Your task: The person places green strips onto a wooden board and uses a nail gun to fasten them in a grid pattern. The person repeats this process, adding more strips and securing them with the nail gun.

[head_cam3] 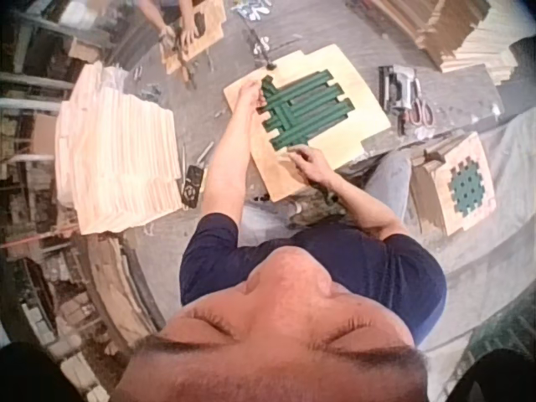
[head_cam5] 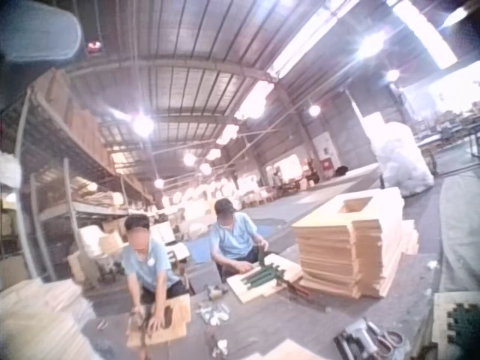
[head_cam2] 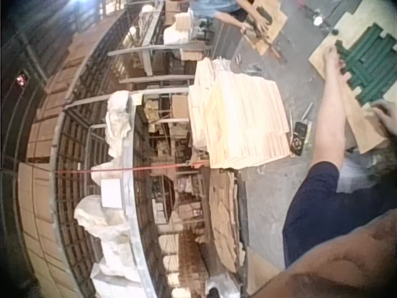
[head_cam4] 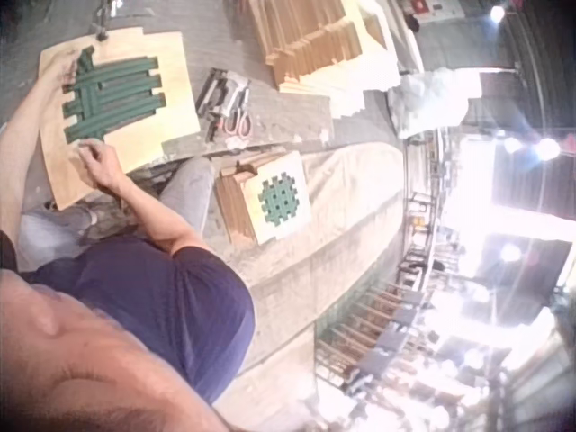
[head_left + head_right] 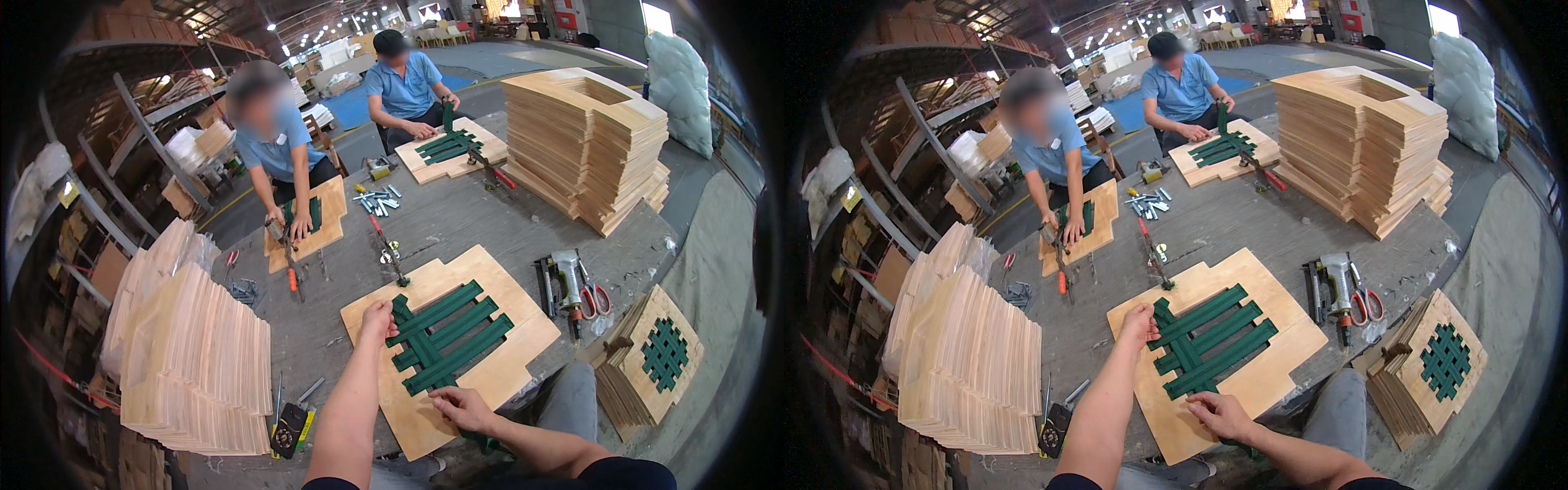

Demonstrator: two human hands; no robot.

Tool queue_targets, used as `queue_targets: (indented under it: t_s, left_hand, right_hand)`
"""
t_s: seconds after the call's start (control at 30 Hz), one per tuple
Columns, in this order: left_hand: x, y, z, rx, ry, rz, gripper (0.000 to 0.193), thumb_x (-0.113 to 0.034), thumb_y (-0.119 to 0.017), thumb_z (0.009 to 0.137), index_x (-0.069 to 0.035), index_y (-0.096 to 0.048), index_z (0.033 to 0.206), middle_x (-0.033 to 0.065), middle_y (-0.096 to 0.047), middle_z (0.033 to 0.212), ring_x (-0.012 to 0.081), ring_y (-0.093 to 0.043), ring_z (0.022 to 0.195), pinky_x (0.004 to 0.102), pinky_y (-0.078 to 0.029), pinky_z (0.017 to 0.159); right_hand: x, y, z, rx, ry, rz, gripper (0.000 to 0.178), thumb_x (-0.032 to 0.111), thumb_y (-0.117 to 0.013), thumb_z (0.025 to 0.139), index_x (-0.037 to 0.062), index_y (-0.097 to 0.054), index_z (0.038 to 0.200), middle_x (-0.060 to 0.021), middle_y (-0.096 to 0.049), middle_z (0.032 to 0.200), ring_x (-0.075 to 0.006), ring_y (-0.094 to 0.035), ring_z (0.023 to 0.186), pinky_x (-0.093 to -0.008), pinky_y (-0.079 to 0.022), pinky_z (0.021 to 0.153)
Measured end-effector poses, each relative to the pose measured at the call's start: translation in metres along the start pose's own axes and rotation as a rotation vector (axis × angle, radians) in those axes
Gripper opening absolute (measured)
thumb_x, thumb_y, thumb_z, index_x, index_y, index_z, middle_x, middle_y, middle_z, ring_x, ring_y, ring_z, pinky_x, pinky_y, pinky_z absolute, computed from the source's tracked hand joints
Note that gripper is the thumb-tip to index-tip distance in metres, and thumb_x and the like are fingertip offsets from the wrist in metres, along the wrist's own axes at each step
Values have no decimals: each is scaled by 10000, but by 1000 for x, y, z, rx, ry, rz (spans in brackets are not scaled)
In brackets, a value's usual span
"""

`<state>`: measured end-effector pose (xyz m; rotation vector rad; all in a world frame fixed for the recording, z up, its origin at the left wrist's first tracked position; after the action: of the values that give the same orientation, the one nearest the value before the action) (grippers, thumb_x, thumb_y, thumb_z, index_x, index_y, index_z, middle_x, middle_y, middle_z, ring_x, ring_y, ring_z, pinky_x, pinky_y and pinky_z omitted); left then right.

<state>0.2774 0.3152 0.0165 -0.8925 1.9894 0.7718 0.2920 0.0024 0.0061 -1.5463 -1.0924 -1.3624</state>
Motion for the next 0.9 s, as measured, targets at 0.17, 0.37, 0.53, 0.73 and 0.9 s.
queue_targets:
  t_s: [0.17,0.37,0.53,0.73,0.9]
  left_hand:
    - [6,-15,-17,152,116,-77,247,-374,-505,1088,-150,-559,1179,102,-667,1031,241,-695,707,400,-584,595]
    - [12,-18,-29,69,64,-444,186,-286,-509,1091,-133,-540,1191,131,-710,1103,257,-721,781,411,-589,646]
    - [12,-13,-30,74,68,-543,169,-169,-536,1065,-130,-551,1229,105,-717,1131,254,-707,771,405,-586,655]
    - [19,-19,-42,177,17,-526,240,-120,-543,1039,-116,-556,1279,87,-718,1156,245,-712,796,412,-597,668]
    - [24,0,-36,228,-56,-478,234,-160,-579,1035,-115,-546,1262,89,-729,1107,249,-721,772,401,-608,631]
  right_hand:
    - [10,2,-13,46,100,-226,346,326,-669,1011,44,-693,1209,-85,-701,784,-164,-672,687,-316,-535,660]
    - [9,-2,-32,79,180,-319,371,344,-661,1002,59,-671,1238,-142,-731,890,-274,-728,806,-371,-562,731]
    - [9,0,-46,136,190,-384,365,347,-656,1004,63,-672,1232,-150,-739,937,-297,-737,866,-383,-573,770]
    - [14,6,-51,159,146,-395,364,354,-647,1011,82,-670,1252,-139,-739,946,-281,-735,872,-372,-566,777]
    - [22,-3,-29,203,85,-348,294,327,-628,1025,85,-720,1163,-143,-729,864,-277,-730,789,-387,-561,728]
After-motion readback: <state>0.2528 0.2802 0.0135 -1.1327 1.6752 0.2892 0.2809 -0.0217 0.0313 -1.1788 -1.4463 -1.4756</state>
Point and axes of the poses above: each hand's wrist, its own z-axis towards the middle knuckle, its own y-axis out of the back of the hand, x = y × z, the point moved 4 cm from there along z, towards the middle knuckle
